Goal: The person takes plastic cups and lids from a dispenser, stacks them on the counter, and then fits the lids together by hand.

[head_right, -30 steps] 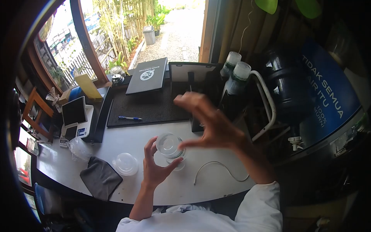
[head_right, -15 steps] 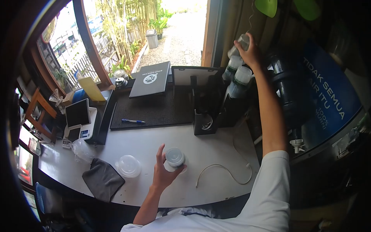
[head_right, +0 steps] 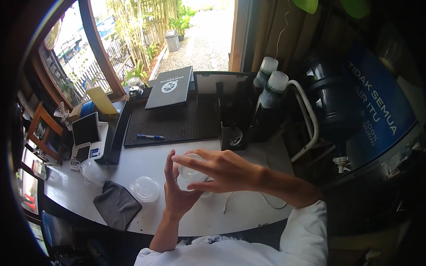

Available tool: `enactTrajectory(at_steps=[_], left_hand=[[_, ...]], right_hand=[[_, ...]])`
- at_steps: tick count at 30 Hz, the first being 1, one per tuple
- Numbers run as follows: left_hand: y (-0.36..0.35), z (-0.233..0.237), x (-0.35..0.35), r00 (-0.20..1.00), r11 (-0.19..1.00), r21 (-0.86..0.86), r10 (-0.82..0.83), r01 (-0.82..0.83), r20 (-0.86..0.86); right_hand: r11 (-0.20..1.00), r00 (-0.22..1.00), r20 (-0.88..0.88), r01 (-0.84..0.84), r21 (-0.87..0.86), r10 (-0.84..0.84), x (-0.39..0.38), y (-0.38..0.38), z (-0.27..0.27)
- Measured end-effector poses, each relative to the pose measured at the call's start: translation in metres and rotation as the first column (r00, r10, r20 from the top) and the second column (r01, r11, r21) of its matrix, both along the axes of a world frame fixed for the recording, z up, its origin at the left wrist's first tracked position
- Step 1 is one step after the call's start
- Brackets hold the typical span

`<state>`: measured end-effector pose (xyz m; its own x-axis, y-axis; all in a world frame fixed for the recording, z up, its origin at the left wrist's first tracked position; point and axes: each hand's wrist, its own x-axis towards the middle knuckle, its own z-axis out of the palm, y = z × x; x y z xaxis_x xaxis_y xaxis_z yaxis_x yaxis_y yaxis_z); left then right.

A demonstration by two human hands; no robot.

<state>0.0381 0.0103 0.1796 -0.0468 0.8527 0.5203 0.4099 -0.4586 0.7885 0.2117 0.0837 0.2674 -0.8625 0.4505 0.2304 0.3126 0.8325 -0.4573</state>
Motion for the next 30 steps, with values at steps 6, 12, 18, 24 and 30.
enactTrajectory(at_steps=[6,12,18,24,30], left_hand=[[-0.010,-0.026,-0.001,0.922,0.984,0.041,0.178,-0.175,-0.344],[-0.009,-0.105,0.000,1.000,0.972,-0.237,0.010,-0.009,0.006],[-0.005,-0.058,-0.004,0.999,0.992,-0.125,-0.001,0.008,0.052],[-0.003,-0.016,-0.005,0.998,0.999,-0.022,0.025,-0.023,0.061],[-0.007,-0.005,0.004,0.988,0.998,0.036,0.052,-0.048,-0.144]], right_hand=[[0.726,0.762,-0.608,0.547,0.417,-0.225,0.059,0.048,0.072],[0.541,0.597,-0.592,0.786,0.299,-0.541,0.153,0.161,0.097],[0.440,0.533,-0.392,0.845,0.305,-0.750,0.153,0.176,0.041],[0.601,0.770,-0.420,0.637,0.483,-0.480,0.070,0.078,0.047],[0.989,0.965,-0.260,0.022,0.144,0.017,0.014,0.017,0.001]])
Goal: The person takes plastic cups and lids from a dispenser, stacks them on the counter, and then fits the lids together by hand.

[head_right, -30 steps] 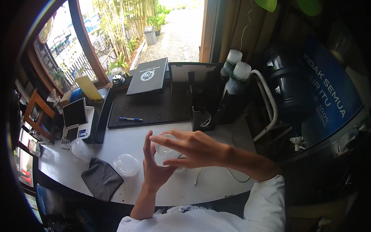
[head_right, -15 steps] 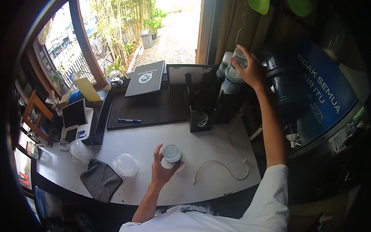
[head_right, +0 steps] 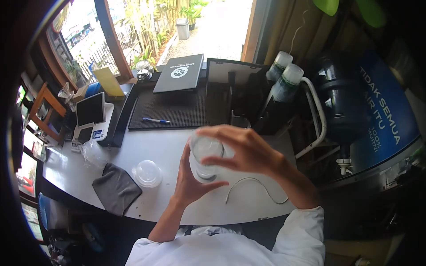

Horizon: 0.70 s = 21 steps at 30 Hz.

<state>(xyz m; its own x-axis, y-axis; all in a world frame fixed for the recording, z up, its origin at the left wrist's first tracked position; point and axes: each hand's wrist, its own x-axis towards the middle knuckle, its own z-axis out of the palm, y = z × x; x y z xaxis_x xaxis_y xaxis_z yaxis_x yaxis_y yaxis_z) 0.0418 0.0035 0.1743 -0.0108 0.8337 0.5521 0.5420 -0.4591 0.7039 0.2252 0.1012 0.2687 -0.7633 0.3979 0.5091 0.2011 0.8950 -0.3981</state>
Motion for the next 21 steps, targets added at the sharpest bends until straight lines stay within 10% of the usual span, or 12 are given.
enactTrajectory(at_steps=[3,6,11,13,18,21], left_hand=[[0.001,-0.048,-0.001,0.995,0.990,-0.143,-0.021,0.007,-0.097],[-0.003,-0.096,-0.002,0.981,0.944,-0.316,-0.032,0.092,0.190],[-0.002,-0.081,-0.002,0.978,0.949,-0.307,-0.014,0.079,0.210],[-0.003,-0.069,-0.004,0.976,0.950,-0.302,-0.017,0.084,0.218],[-0.004,-0.042,-0.008,0.987,0.985,-0.169,-0.002,0.029,0.158],[0.000,-0.027,-0.006,0.988,0.993,-0.115,0.000,0.018,0.152]], right_hand=[[0.924,0.872,-0.313,0.377,-0.065,-0.377,0.031,0.038,0.056],[0.873,0.623,-0.644,0.462,-0.155,-0.444,0.074,0.118,0.099],[0.470,0.501,-0.448,0.862,0.189,-0.740,0.161,0.271,0.074],[0.526,0.532,-0.283,0.844,0.103,-0.798,0.175,0.300,0.043],[0.237,0.282,-0.183,0.943,0.236,-0.942,0.134,0.248,0.046],[0.749,0.781,-0.225,0.623,0.225,-0.582,0.058,0.117,0.061]])
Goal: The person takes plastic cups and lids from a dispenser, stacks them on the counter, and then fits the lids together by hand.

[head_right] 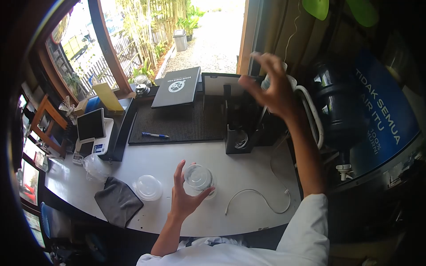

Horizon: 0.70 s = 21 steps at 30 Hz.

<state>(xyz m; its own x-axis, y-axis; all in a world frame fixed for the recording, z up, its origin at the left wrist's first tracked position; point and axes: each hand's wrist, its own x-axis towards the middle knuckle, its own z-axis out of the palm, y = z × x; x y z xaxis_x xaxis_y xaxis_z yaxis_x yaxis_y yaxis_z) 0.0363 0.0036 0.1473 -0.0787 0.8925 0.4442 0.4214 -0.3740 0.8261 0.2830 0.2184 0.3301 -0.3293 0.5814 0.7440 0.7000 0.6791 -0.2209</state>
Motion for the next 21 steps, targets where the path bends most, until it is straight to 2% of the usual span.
enactTrajectory(at_steps=[1,2,3,4,5,7,8,9,10,11,12,14,17,20,21], left_hand=[[0.000,0.002,0.001,1.000,1.000,0.011,-0.002,0.003,-0.009],[0.000,0.000,0.001,1.000,1.000,-0.001,-0.025,0.025,0.015],[0.001,-0.004,0.002,0.998,0.999,-0.012,-0.052,0.053,0.040],[0.002,-0.006,0.004,0.995,0.996,-0.021,-0.080,0.082,0.065],[0.002,-0.003,0.006,0.998,0.998,0.028,-0.051,0.051,0.025],[0.000,0.007,0.013,0.999,0.992,0.128,0.019,-0.013,-0.048],[-0.002,-0.001,0.010,0.996,0.999,0.050,0.000,0.005,-0.095],[-0.003,-0.017,0.006,0.990,0.999,-0.028,-0.025,0.021,-0.139],[-0.003,-0.035,0.003,0.982,0.994,-0.102,-0.051,0.032,-0.181],[-0.003,-0.052,0.003,0.990,0.988,-0.152,-0.039,0.017,-0.138],[-0.004,-0.063,0.003,0.996,0.977,-0.212,-0.052,0.035,-0.076],[-0.005,-0.074,0.002,0.997,0.944,-0.321,-0.066,0.079,0.049],[-0.006,-0.058,0.004,0.998,0.970,-0.236,-0.048,0.054,0.028],[-0.002,-0.043,0.001,0.999,0.986,-0.158,-0.050,0.050,0.006],[-0.003,-0.036,-0.001,0.999,0.990,-0.135,-0.048,0.050,0.013]], right_hand=[[0.944,0.958,0.049,-0.267,-0.195,0.281,-0.022,-0.046,-0.006],[0.737,0.803,-0.024,-0.557,-0.383,0.595,-0.038,-0.074,-0.023],[0.618,0.723,-0.041,-0.618,-0.486,0.690,-0.051,-0.098,-0.050],[0.640,0.708,0.140,-0.512,-0.573,0.692,-0.056,-0.119,-0.073],[0.674,0.717,0.156,-0.525,-0.519,0.679,-0.062,-0.127,-0.091],[0.764,0.790,0.084,-0.552,-0.334,0.607,-0.052,-0.116,-0.067],[0.802,0.819,0.040,-0.548,-0.239,0.572,-0.042,-0.108,-0.047],[0.919,0.918,0.065,-0.385,-0.081,0.390,-0.026,-0.103,-0.018],[0.975,0.979,0.015,-0.205,0.084,0.204,-0.007,-0.089,0.004],[0.985,0.961,-0.218,-0.168,0.041,0.173,0.004,-0.075,0.026],[0.997,0.954,-0.291,-0.054,0.050,0.066,0.023,-0.056,0.042],[0.992,0.959,-0.268,0.115,0.051,-0.097,0.058,-0.012,0.050],[0.937,0.944,0.008,0.326,0.130,-0.329,0.091,0.042,0.011],[0.903,0.928,0.079,0.372,-0.216,-0.363,0.099,0.050,-0.027],[0.843,0.826,0.179,0.535,0.054,-0.535,0.086,0.038,-0.035]])
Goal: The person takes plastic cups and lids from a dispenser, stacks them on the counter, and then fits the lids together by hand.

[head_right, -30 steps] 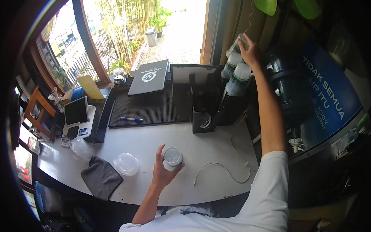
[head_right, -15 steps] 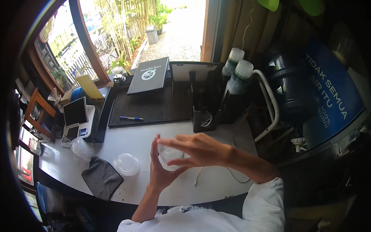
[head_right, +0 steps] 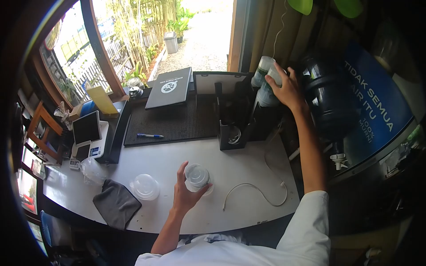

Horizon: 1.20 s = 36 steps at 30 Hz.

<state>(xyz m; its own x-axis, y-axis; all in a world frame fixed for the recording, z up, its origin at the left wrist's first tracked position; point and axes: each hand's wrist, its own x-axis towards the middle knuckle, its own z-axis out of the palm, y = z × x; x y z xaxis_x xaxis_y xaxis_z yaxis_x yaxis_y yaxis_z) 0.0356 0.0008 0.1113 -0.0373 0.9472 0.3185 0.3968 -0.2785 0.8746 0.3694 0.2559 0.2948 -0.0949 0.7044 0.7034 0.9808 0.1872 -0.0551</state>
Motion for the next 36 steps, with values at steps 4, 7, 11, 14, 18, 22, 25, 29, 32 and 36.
enactTrajectory(at_steps=[4,7,11,14,18,22,25,29,32,36], left_hand=[[0.004,0.034,0.002,1.000,0.993,0.122,0.009,-0.009,-0.004],[0.004,0.041,0.006,0.999,0.990,0.138,-0.038,0.040,-0.020],[0.006,0.035,0.010,0.999,0.973,0.226,-0.036,0.043,-0.033],[0.002,0.006,0.004,0.984,0.990,0.139,0.046,-0.022,-0.172],[-0.005,-0.044,0.004,0.997,0.992,-0.128,-0.027,0.018,-0.071],[-0.005,-0.044,0.007,0.996,0.996,-0.086,0.031,-0.038,-0.080],[-0.006,-0.037,0.004,0.997,0.995,-0.092,0.034,-0.041,-0.069],[-0.004,-0.019,0.003,0.999,0.998,-0.041,0.036,-0.036,-0.015],[0.001,0.013,0.007,0.995,0.998,0.021,0.055,-0.054,-0.085],[0.005,0.018,0.010,0.987,0.989,0.148,0.020,0.004,-0.162]], right_hand=[[0.843,0.832,-0.162,-0.538,-0.007,0.530,-0.086,-0.109,-0.017],[0.428,0.479,-0.407,-0.878,-0.215,0.778,-0.140,-0.173,-0.047],[0.481,0.471,-0.290,-0.876,-0.041,0.833,-0.132,-0.155,-0.026],[0.731,0.623,-0.421,-0.663,0.164,0.660,-0.094,-0.103,0.037],[0.848,0.694,-0.487,-0.424,0.318,0.530,-0.032,0.019,0.083],[0.971,0.903,-0.362,-0.196,0.135,0.232,0.018,0.121,0.049],[0.966,0.902,-0.390,-0.240,-0.098,0.185,0.023,0.131,0.018],[0.915,0.976,-0.111,-0.132,0.382,0.187,-0.033,0.045,0.031],[0.682,0.676,-0.188,-0.730,-0.043,0.713,-0.107,-0.090,0.020],[0.153,0.487,-0.446,-0.785,-0.600,0.751,-0.144,-0.168,-0.058]])
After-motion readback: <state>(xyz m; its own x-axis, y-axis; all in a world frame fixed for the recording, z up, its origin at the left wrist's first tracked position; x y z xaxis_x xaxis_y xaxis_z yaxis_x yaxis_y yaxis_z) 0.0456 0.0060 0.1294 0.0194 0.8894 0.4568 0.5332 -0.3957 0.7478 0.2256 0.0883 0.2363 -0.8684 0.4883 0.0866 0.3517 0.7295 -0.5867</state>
